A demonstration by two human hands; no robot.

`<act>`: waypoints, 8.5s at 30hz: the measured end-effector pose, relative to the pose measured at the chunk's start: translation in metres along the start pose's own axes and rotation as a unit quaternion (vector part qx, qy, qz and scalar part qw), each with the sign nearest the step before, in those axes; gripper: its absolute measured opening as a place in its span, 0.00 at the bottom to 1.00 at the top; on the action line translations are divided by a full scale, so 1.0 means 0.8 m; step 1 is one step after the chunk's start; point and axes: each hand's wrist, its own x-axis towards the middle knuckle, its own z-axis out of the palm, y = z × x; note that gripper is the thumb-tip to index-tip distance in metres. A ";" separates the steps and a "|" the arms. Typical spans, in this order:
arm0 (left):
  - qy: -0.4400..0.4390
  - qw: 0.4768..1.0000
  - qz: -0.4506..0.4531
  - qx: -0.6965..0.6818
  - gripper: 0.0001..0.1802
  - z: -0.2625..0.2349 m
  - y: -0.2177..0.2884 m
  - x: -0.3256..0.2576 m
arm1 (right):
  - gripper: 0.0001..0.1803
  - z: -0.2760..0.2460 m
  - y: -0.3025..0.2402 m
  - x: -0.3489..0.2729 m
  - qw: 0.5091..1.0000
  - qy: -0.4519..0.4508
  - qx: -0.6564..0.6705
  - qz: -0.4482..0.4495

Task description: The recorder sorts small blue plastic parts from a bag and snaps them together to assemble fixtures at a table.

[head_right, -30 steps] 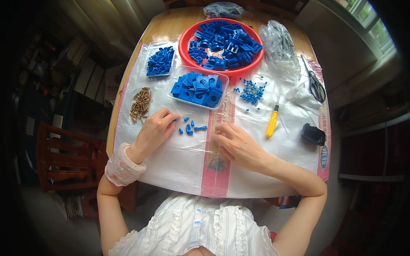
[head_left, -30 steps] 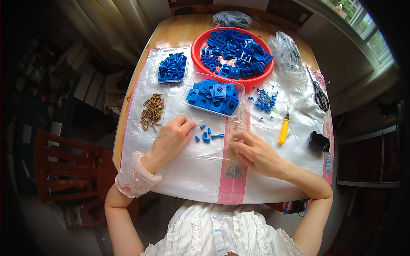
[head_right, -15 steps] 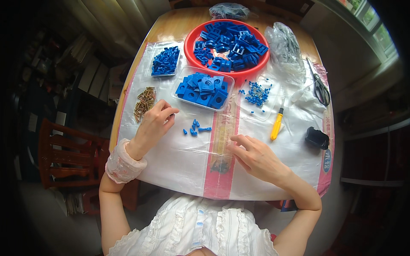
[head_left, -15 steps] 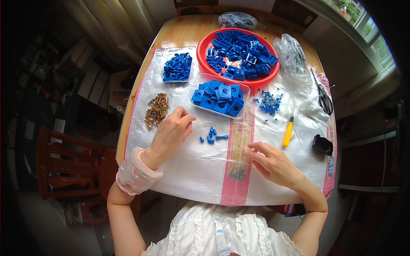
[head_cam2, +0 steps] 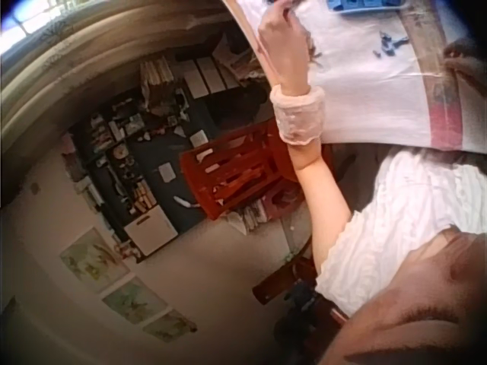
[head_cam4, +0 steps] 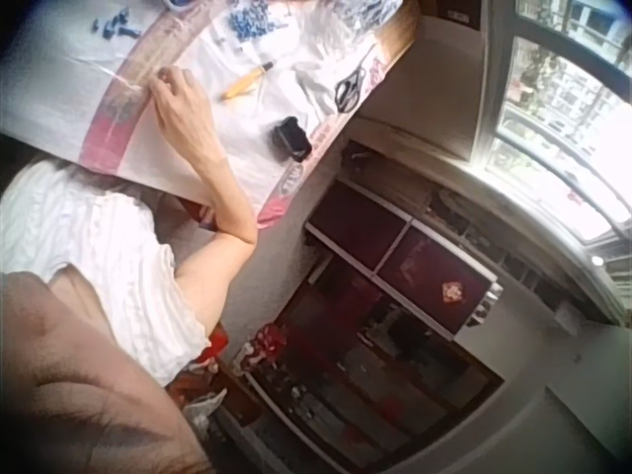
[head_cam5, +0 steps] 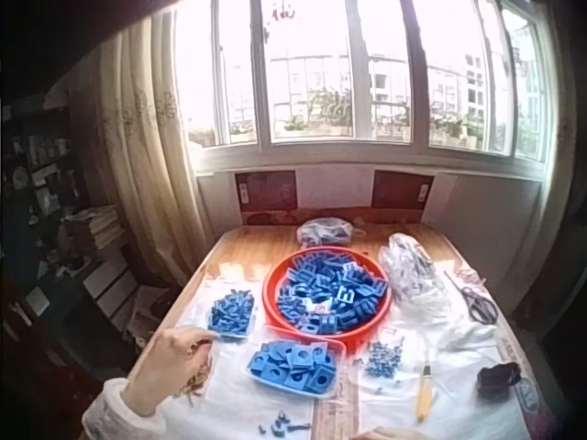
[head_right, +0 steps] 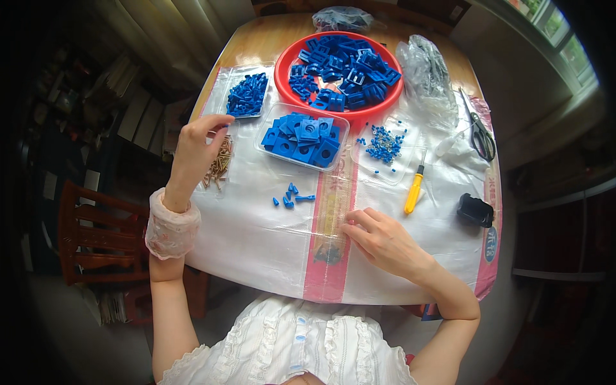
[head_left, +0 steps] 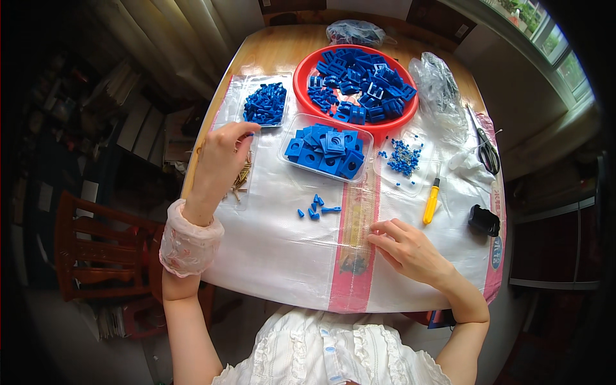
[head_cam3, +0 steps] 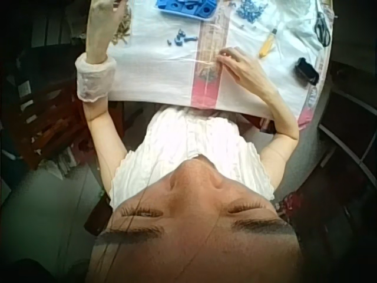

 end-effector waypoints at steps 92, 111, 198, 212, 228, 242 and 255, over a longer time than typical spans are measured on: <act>-0.168 0.979 -0.015 -0.117 0.07 0.007 0.077 0.047 | 0.20 0.010 0.005 -0.004 1.000 0.002 -0.006 0.005; -0.125 0.983 -0.045 0.126 0.14 0.087 -0.076 0.142 | 0.20 0.009 0.006 -0.001 1.000 -0.001 0.022 0.014; -0.034 0.971 0.030 0.233 0.08 0.060 -0.129 0.110 | 0.21 0.013 0.002 0.003 1.000 0.014 0.003 -0.003; -0.180 0.968 0.176 -0.020 0.09 0.074 0.123 -0.125 | 0.21 0.015 0.003 0.004 1.000 0.013 0.005 0.006; -0.161 0.983 0.090 -0.017 0.15 0.077 0.109 -0.130 | 0.18 0.009 0.008 0.007 0.999 0.038 0.017 -0.004; -0.191 0.976 0.041 -0.101 0.17 0.042 0.093 -0.109 | 0.17 0.003 0.003 0.000 0.999 -0.017 0.048 0.014; -0.246 0.959 -0.006 -0.143 0.29 0.056 0.075 -0.100 | 0.40 0.020 0.016 0.077 0.998 -0.005 0.047 -0.029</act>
